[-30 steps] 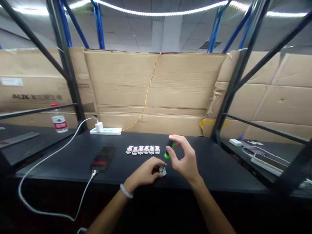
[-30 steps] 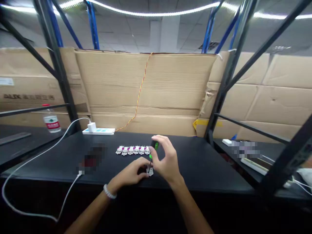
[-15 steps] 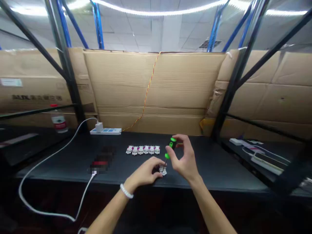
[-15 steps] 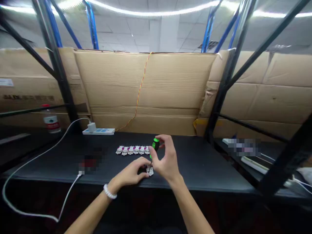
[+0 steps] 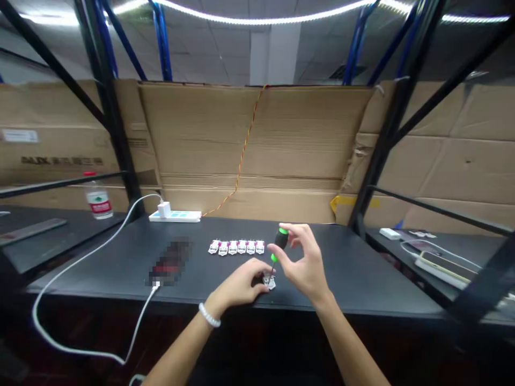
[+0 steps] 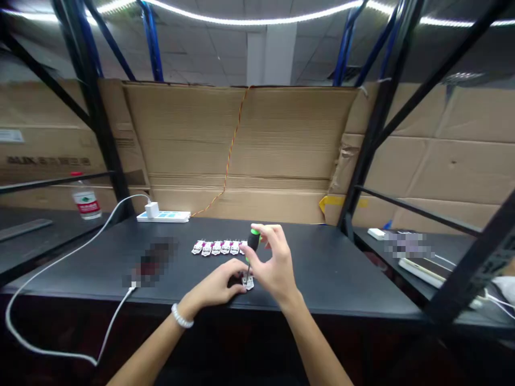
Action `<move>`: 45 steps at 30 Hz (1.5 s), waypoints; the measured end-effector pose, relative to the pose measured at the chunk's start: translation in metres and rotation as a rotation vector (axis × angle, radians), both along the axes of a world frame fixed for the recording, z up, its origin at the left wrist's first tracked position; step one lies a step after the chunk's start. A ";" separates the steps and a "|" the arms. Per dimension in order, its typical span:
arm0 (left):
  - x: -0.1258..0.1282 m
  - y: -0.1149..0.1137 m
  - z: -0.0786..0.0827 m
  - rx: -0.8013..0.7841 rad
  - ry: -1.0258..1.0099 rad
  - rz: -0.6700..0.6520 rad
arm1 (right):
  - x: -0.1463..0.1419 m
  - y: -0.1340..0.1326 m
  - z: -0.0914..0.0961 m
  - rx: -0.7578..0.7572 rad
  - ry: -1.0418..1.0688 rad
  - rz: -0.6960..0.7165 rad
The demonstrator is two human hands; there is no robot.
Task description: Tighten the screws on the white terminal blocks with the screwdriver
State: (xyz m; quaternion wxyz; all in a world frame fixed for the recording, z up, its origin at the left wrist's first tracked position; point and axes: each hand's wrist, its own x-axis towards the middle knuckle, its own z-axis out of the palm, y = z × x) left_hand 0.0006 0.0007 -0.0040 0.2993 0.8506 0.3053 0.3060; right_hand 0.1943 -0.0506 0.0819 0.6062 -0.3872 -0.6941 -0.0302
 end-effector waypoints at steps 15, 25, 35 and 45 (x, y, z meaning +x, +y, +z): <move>0.000 0.001 -0.001 0.002 -0.003 -0.013 | 0.001 -0.002 0.001 -0.042 -0.048 0.083; 0.000 0.001 0.000 0.003 0.000 -0.013 | 0.003 -0.004 0.000 -0.042 -0.054 0.075; 0.000 0.000 0.001 -0.007 -0.006 -0.019 | 0.005 0.001 -0.005 -0.063 -0.003 0.055; 0.001 -0.001 0.002 -0.001 -0.007 -0.006 | 0.002 0.001 -0.001 0.019 -0.030 -0.022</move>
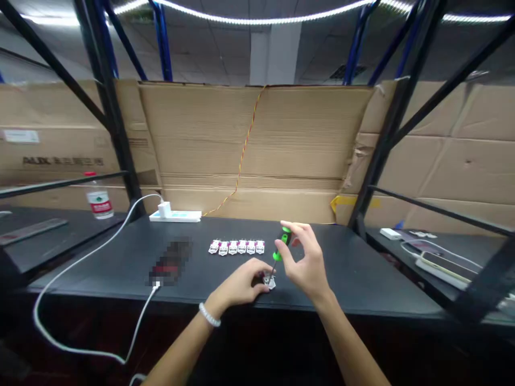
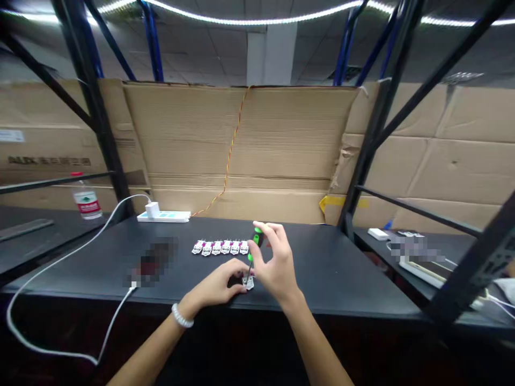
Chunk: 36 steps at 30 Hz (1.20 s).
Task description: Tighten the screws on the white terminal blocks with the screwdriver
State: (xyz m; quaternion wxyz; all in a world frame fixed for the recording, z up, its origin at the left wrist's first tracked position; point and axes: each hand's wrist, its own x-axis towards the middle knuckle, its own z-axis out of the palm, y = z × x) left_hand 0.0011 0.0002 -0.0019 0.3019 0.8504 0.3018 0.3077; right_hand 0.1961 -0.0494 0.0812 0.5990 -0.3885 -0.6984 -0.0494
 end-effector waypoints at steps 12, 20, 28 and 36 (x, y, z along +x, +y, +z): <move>-0.001 0.001 -0.002 0.007 0.010 -0.007 | 0.000 -0.002 0.001 -0.051 -0.037 0.065; 0.000 0.000 0.000 0.019 0.018 0.002 | -0.001 -0.001 0.001 -0.016 -0.005 -0.008; 0.000 0.000 -0.001 0.009 0.022 0.003 | -0.001 -0.001 -0.001 -0.024 -0.004 0.063; 0.000 -0.001 0.000 0.009 0.007 -0.002 | -0.001 -0.002 0.003 -0.040 -0.045 0.070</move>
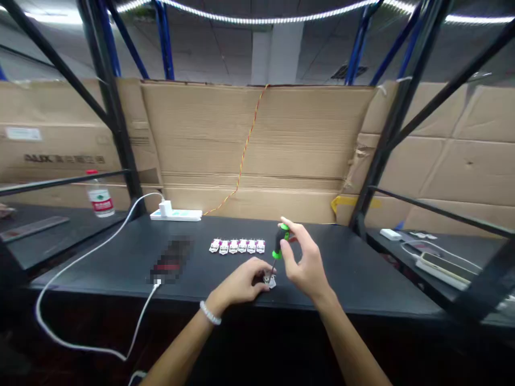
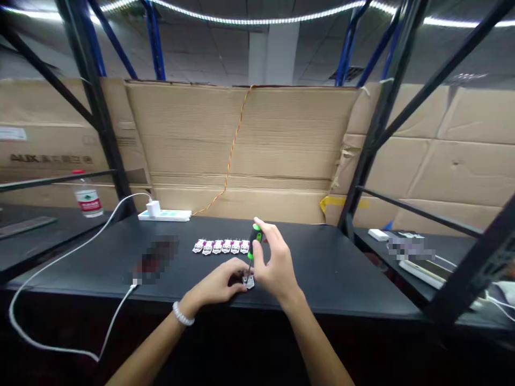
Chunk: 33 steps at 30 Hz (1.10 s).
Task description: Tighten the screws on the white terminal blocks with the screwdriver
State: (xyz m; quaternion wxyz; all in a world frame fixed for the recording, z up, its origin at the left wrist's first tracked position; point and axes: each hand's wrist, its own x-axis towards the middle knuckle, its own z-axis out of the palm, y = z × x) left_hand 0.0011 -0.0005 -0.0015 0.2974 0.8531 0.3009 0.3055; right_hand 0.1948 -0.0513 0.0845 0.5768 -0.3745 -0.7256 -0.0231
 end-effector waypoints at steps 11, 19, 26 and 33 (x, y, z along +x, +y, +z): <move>0.000 0.000 0.000 0.010 -0.001 -0.002 | -0.001 0.001 -0.005 0.015 0.039 -0.046; 0.000 0.000 -0.001 0.013 0.013 0.010 | -0.003 0.005 -0.008 0.014 0.097 -0.053; 0.000 0.000 -0.001 0.010 0.010 0.002 | -0.002 0.003 -0.012 -0.011 0.148 0.018; 0.000 -0.001 0.001 0.008 0.015 0.008 | 0.001 0.005 -0.009 0.054 0.111 -0.133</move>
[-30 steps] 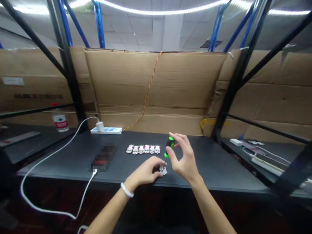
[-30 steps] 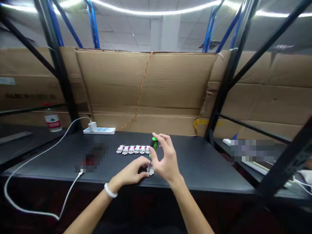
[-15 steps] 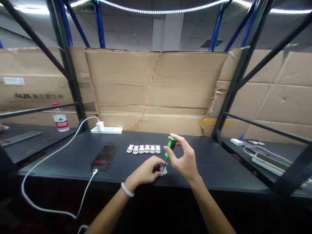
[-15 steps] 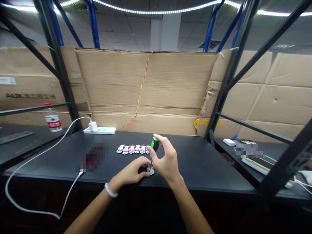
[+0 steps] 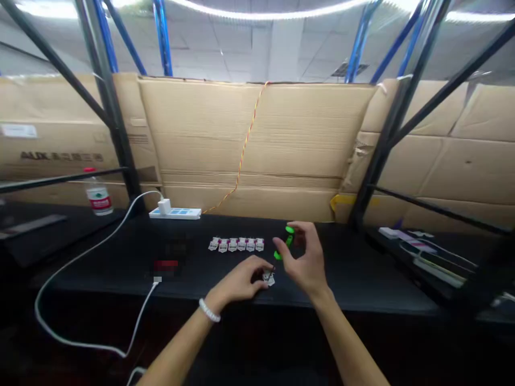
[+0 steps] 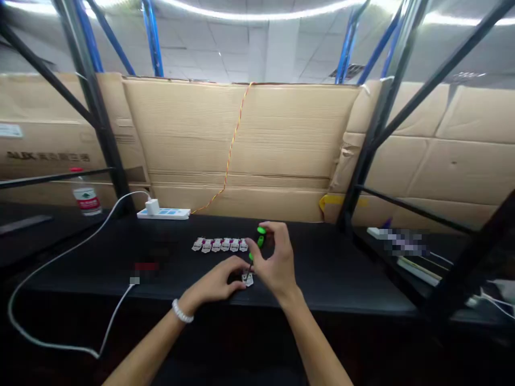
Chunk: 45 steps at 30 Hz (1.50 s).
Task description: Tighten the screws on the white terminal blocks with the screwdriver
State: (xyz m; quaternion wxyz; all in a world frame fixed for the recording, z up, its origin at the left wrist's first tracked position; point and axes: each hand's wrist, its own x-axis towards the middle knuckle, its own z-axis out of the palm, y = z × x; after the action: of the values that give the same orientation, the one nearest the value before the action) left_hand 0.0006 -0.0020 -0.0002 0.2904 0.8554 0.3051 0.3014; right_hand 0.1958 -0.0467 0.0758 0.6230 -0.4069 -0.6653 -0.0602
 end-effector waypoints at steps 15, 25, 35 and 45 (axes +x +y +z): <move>0.001 0.000 0.000 -0.002 -0.019 -0.010 | 0.001 -0.001 0.003 -0.051 -0.044 0.068; 0.001 0.000 0.001 0.021 -0.006 -0.010 | -0.001 0.001 0.006 0.020 -0.054 0.027; 0.001 0.003 -0.003 0.022 -0.016 -0.020 | -0.001 0.000 0.003 -0.006 -0.091 0.134; 0.000 0.002 -0.002 0.008 -0.010 -0.018 | 0.001 -0.001 0.007 -0.021 -0.115 0.143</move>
State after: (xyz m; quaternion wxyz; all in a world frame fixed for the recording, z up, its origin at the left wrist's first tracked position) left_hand 0.0007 -0.0004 -0.0020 0.2914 0.8576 0.2947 0.3044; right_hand 0.1964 -0.0472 0.0827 0.5822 -0.3609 -0.7279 -0.0318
